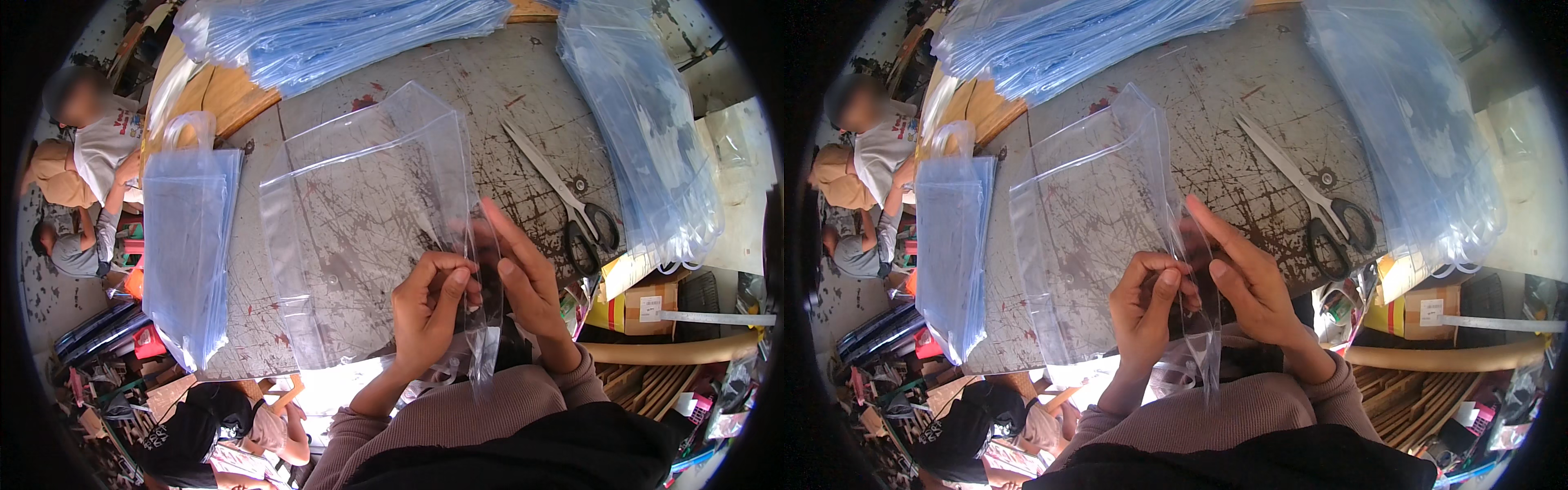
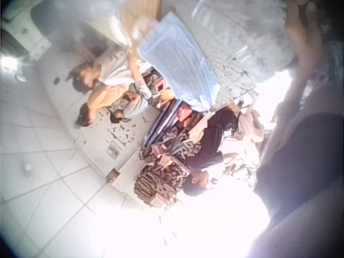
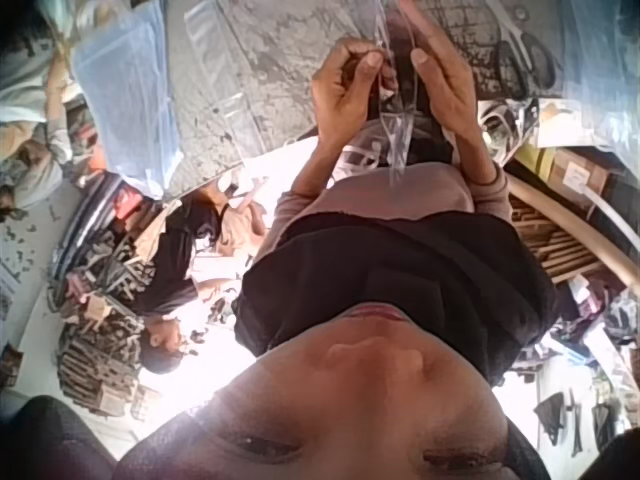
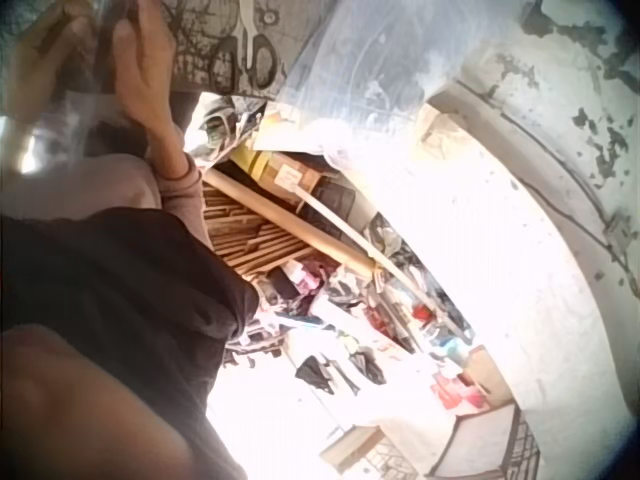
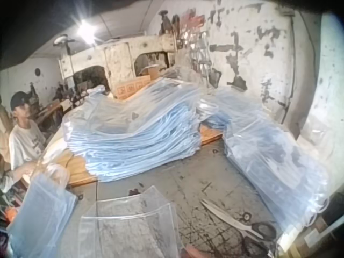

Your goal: The person handles clear plastic bags on a workbench, unfolding and opening them by hand, and trims the edges of the plastic using scissors.

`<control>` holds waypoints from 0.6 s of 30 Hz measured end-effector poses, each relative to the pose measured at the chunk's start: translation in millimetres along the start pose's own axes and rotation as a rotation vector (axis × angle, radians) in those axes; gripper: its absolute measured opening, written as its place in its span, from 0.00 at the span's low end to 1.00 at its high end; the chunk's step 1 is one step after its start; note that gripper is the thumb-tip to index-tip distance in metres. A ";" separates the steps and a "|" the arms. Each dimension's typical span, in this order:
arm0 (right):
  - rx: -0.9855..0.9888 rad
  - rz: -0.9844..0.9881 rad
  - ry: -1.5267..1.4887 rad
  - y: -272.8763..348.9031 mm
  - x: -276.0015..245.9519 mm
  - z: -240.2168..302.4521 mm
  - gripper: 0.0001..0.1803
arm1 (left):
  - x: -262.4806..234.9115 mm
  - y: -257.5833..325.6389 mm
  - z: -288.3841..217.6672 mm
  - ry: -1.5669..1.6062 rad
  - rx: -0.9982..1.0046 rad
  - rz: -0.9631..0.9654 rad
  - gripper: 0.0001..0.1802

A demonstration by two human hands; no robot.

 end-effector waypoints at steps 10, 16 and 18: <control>-0.009 0.030 0.078 -0.5 0.8 0.4 0.26 | 0.8 -0.4 -0.3 -0.036 0.024 0.021 0.08; -0.070 0.021 0.098 -1.8 -0.2 5.7 0.25 | 1.8 -0.3 -0.2 -0.062 0.035 0.031 0.08; -0.064 0.007 0.114 -2.6 -1.7 5.6 0.24 | 2.4 -0.3 -0.3 -0.066 0.034 0.031 0.08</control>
Point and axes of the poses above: each hand's wrist, its own y-axis away from the middle knuckle, its own x-axis out of the palm, z = x × y, the point moved 10 cm from there along -y, towards the middle knuckle, and after that the axes turned 13 degrees about -z, right-handed, at the moved point
